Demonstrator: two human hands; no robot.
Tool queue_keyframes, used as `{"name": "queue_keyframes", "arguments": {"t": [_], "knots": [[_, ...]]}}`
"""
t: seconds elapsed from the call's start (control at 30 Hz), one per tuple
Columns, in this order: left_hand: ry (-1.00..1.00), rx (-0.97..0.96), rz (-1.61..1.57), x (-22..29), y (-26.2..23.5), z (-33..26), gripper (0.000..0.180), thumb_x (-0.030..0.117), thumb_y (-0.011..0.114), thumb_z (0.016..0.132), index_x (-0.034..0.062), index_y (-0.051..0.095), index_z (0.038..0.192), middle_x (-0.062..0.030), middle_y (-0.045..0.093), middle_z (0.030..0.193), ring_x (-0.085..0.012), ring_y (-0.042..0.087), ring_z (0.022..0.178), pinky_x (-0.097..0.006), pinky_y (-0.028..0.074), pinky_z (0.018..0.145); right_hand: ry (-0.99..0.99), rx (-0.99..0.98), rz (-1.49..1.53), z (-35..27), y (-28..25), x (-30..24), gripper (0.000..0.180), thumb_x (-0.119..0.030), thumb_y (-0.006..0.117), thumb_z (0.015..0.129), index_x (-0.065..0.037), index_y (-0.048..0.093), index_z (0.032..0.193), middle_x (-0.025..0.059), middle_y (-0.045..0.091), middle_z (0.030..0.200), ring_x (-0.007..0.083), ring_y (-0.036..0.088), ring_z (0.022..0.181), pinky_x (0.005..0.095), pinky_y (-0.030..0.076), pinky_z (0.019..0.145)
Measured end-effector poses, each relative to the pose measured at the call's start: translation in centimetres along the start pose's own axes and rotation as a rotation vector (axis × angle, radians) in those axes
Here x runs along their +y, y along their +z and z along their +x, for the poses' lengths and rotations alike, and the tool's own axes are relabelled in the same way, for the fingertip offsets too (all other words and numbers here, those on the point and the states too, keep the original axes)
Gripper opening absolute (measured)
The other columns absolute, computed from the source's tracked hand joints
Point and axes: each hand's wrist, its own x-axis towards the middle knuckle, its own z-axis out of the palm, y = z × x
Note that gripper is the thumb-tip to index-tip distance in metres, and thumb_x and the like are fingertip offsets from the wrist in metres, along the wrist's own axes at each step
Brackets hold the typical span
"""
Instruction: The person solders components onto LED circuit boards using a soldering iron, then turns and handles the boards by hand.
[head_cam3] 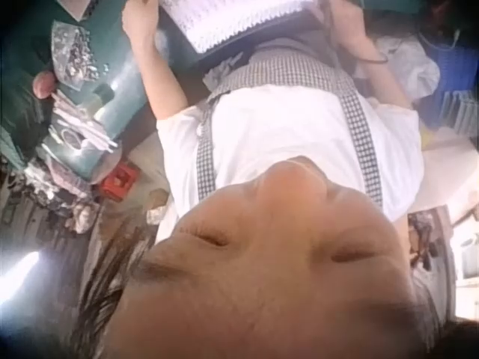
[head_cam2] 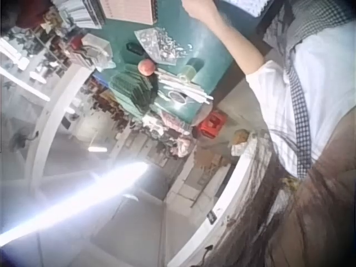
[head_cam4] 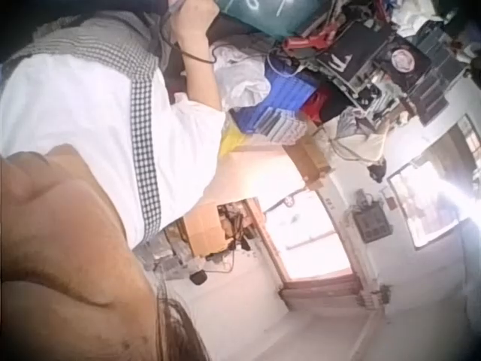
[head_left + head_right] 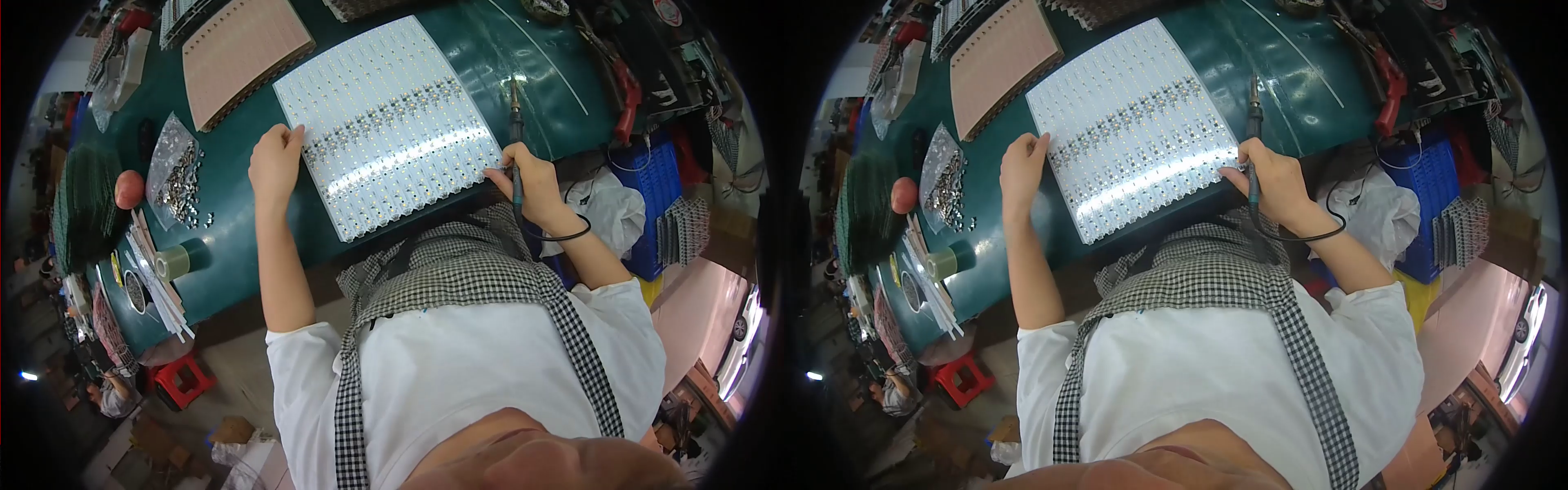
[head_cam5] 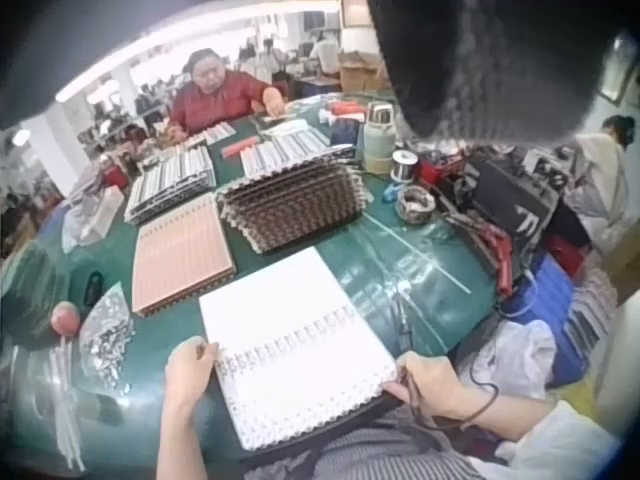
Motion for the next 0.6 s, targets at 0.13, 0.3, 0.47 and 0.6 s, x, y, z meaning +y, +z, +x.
{"name": "queue_keyframes", "arguments": {"t": [0.13,0.3,0.47,0.6], "knots": [[-0.06,-0.489,-0.962,-2.0,-1.8,-3.2,0.021,0.024,0.058,0.084,0.0086,0.048,0.073,0.0034,0.04,0.059,-0.0077,0.035,0.05,-0.021,0.025,0.047,-0.019,-0.003,-0.019,0.0,0.0,0.2,0.03,-0.02,0.073,0.073,-0.006,0.048,0.081,0.0085,0.052,0.059,0.0232,0.054,0.049,0.0301,0.041,0.045],[-0.112,-0.33,-1.644,-7.1,-3.6,-10.2,0.015,0.017,0.056,0.087,0.0072,0.044,0.085,0.0007,0.035,0.073,-0.0067,0.031,0.06,-0.02,0.024,0.049,-0.087,-0.059,-0.094,-0.2,-1.1,0.9,0.026,-0.016,0.073,0.072,-0.005,0.052,0.084,0.0077,0.054,0.063,0.0203,0.055,0.05,0.0269,0.042,0.047],[-0.269,0.33,-1.686,-8.2,-6.4,-11.8,0.013,0.013,0.054,0.089,0.0034,0.049,0.096,-0.0006,0.04,0.074,-0.0087,0.031,0.058,-0.021,0.026,0.049,0.081,0.161,0.211,-1.6,-4.6,1.3,0.054,-0.052,0.057,0.079,-0.004,0.054,0.105,0.0011,0.05,0.058,0.0131,0.047,0.047,0.0245,0.038,0.046],[-0.108,0.448,-0.917,0.8,-5.6,-9.0,0.006,0.007,0.057,0.085,0.0029,0.056,0.089,-0.0024,0.049,0.07,-0.0101,0.042,0.059,-0.025,0.035,0.051,0.348,0.234,0.469,-1.5,-6.9,1.5,0.087,-0.074,0.029,0.079,0.002,0.049,0.113,0.0064,0.055,0.073,0.0093,0.048,0.06,0.0208,0.037,0.054]]}}
